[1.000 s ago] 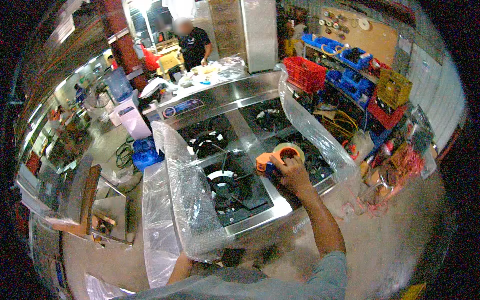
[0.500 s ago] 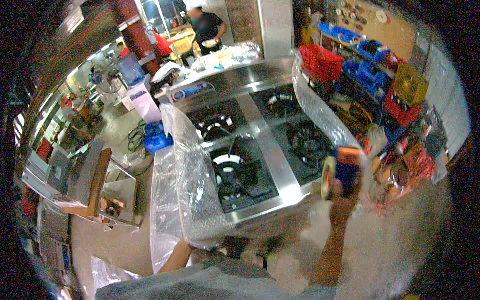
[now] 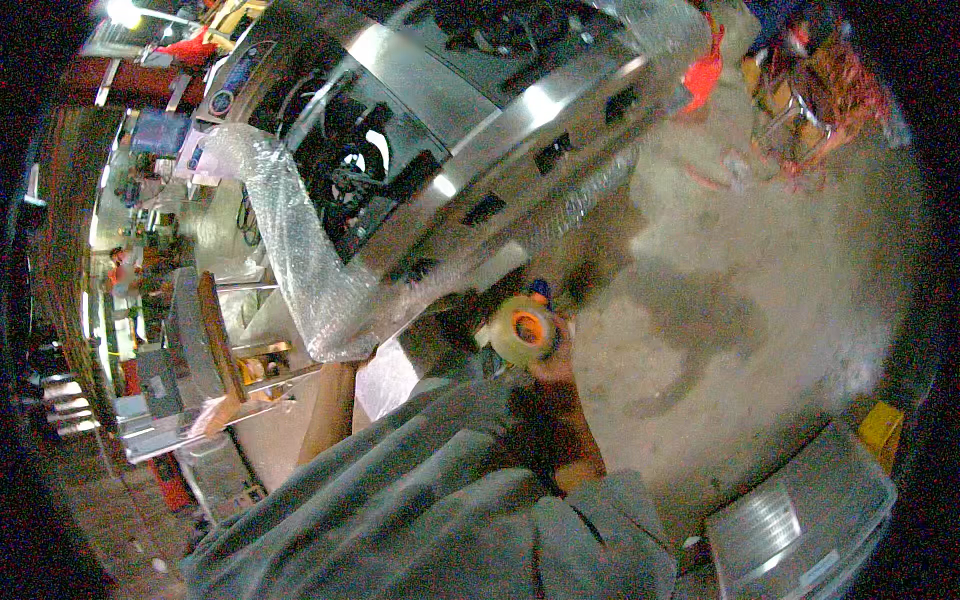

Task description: The person wraps a stainless steel gas stove with bubble wrap and secures it with packing tape. They smooth the wrap, cut tape, and seal edges while moving around the appliance.

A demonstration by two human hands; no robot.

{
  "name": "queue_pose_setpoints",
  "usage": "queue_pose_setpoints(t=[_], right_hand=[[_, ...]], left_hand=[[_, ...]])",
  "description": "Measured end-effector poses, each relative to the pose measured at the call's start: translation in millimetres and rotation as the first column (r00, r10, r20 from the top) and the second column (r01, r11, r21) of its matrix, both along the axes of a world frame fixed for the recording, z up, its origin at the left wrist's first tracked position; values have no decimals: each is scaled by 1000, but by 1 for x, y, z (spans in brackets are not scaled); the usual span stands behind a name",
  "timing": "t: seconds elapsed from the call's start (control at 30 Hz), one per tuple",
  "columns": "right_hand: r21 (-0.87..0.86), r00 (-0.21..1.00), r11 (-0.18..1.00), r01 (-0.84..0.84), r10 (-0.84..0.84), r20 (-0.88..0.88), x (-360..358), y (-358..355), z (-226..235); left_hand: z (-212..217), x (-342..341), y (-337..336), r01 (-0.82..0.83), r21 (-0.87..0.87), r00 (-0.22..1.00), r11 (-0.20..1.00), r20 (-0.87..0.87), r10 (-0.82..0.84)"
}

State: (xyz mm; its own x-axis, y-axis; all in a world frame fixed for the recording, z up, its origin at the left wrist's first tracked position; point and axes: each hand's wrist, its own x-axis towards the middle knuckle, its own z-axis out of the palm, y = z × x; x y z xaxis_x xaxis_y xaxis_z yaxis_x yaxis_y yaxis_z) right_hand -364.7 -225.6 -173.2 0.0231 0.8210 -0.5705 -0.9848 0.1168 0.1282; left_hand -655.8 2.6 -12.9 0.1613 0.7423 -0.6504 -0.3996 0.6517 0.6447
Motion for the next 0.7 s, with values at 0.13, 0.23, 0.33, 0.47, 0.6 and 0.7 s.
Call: queue_pose_setpoints(t=[0.13, 0.23, 0.33, 0.47, 0.6, 0.7], right_hand=[[58, 989, 992, -113, 106, 108, -65, 35, 7], [180, 933, 966, -183, 229, -278, -93, 52, 1], [254, 902, 956, -147, 235, -362, -105, 64, 38], [385, 874, 920, -79, 249, -417, -122, 75, 48], [291, 893, 953, -88, 205, -402, -135, 84, 55], [235, 861, 962, -140, 236, -451, -142, 81, 49]], left_hand=[[8, 3, -1, 35, -10, 998, 999, -48, -35], [12, 6, -2, 71, -20, 995, 997, -74, -72], [13, 1, -5, 76, -33, 993, 997, -90, -78], [14, 4, -2, 110, -41, 989, 993, -92, -114], [13, -2, -2, 125, -52, 988, 991, -85, -130], [12, -6, 0, 144, -57, 987, 988, -67, -147]])
